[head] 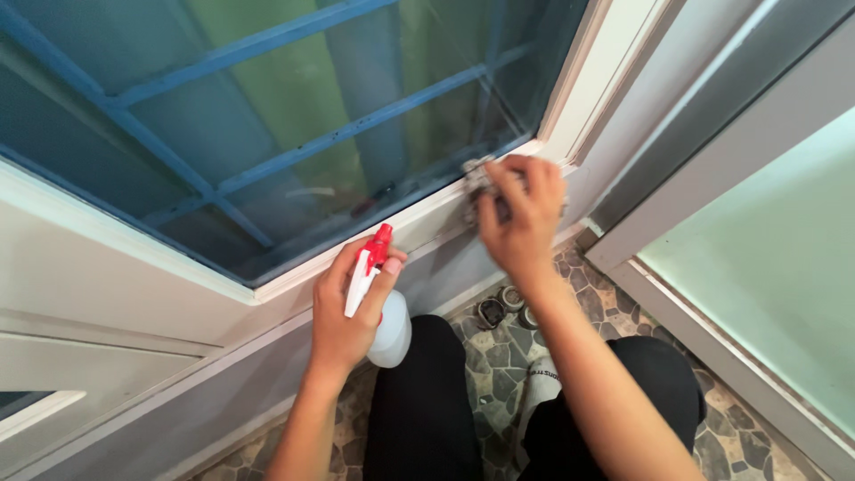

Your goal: The person sprays a glass cleaner onto a window and wipes the glass and frame with a cloth. They move from the upper pane down to the lower frame, cleaning the edges and corners.

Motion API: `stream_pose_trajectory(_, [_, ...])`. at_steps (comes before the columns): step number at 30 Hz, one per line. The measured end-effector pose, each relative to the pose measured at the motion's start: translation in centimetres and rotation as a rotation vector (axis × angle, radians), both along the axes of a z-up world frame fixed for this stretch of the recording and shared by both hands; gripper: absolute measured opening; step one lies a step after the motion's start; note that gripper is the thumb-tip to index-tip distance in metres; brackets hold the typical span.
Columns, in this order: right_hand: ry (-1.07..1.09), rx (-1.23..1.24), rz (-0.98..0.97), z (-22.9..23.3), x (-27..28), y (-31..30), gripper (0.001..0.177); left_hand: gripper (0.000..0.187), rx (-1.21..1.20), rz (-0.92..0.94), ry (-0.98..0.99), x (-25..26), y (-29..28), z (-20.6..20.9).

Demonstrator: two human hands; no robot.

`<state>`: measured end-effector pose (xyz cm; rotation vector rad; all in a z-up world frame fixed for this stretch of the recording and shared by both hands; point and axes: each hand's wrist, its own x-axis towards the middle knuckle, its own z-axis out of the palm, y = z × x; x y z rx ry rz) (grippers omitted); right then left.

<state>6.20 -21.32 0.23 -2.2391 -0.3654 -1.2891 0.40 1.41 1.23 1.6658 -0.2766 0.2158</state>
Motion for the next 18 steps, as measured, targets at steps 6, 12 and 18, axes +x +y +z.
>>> stream_pose_trajectory(6, [-0.013,0.037,-0.06,-0.4,-0.2,0.9,0.037,0.028,-0.039,-0.033,0.138,0.3,0.3,0.1])
stream_pose_trajectory(12, [-0.019,-0.024,0.143,-1.3,-2.1,4.7,0.042,0.026,-0.084,-0.071,0.035,0.6,0.2,-0.2])
stream_pose_trajectory(18, [-0.01,0.103,-0.009,-2.0,0.4,0.1,0.032,0.028,-0.041,-0.022,0.169,0.4,0.3,-0.1])
